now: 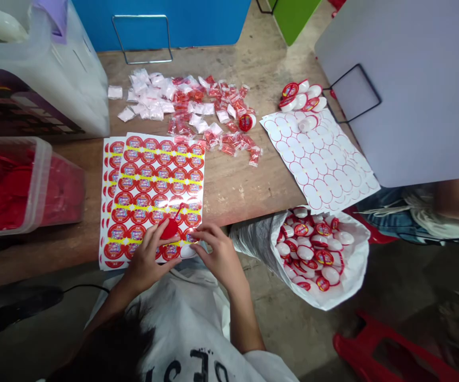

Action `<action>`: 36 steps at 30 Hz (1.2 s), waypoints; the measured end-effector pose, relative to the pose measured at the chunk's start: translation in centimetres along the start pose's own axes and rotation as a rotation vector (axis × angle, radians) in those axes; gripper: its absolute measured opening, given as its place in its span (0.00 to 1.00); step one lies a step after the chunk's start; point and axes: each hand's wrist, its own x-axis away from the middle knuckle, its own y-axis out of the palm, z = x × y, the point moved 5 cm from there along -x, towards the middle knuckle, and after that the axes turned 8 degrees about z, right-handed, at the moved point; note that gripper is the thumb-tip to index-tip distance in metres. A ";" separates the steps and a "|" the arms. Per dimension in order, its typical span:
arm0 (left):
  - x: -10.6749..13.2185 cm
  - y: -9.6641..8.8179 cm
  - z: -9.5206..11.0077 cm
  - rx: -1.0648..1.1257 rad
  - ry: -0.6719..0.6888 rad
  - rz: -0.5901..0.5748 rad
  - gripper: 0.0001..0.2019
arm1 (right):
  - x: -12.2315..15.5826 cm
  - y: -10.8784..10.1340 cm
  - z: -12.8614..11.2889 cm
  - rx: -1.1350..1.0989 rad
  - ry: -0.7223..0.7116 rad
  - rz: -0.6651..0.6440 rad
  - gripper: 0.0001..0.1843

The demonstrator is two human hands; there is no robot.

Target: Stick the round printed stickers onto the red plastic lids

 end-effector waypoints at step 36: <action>0.0 -0.2 0.4 -0.229 0.097 0.038 0.52 | 0.6 0.5 1.0 0.000 0.139 0.247 0.10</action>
